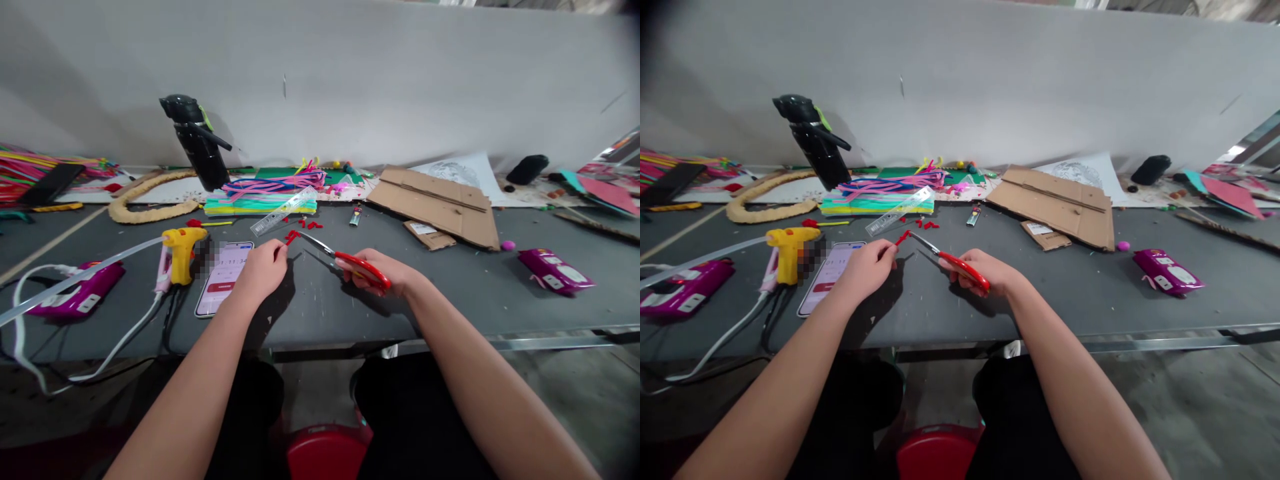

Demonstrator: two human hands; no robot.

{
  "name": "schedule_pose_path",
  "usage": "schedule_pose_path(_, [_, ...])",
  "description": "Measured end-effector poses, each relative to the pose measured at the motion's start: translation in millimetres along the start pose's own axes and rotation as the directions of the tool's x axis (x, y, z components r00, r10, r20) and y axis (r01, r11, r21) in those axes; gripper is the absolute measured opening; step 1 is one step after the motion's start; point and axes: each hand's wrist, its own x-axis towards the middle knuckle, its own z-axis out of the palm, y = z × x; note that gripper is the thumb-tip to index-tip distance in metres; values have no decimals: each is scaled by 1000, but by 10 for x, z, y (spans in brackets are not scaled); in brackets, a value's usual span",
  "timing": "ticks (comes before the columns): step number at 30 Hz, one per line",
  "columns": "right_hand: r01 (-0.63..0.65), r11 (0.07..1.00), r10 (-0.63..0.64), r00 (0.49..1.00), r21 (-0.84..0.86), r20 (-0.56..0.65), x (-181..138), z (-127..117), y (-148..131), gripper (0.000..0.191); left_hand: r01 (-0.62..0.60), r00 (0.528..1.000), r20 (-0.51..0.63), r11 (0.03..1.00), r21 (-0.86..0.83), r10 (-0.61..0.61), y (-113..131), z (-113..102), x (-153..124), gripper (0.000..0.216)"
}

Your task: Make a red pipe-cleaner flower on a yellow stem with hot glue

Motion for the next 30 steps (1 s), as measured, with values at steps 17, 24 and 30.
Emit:
schedule_pose_path(17, [33, 998, -30, 998, -56, 64, -41, 13, 49, 58, -38, 999, -24, 999, -22, 37, 71, 65, 53, 26])
schedule_pose_path(24, [24, 998, -23, 999, -65, 27, -40, 29, 45, 58, -66, 998, -22, 998, -15, 65, 84, 65, 53, 28])
schedule_pose_path(30, [24, 996, -23, 1000, -87, 11, -45, 36, 32, 56, -73, 997, -16, 997, -9, 73, 82, 69, 43, 27])
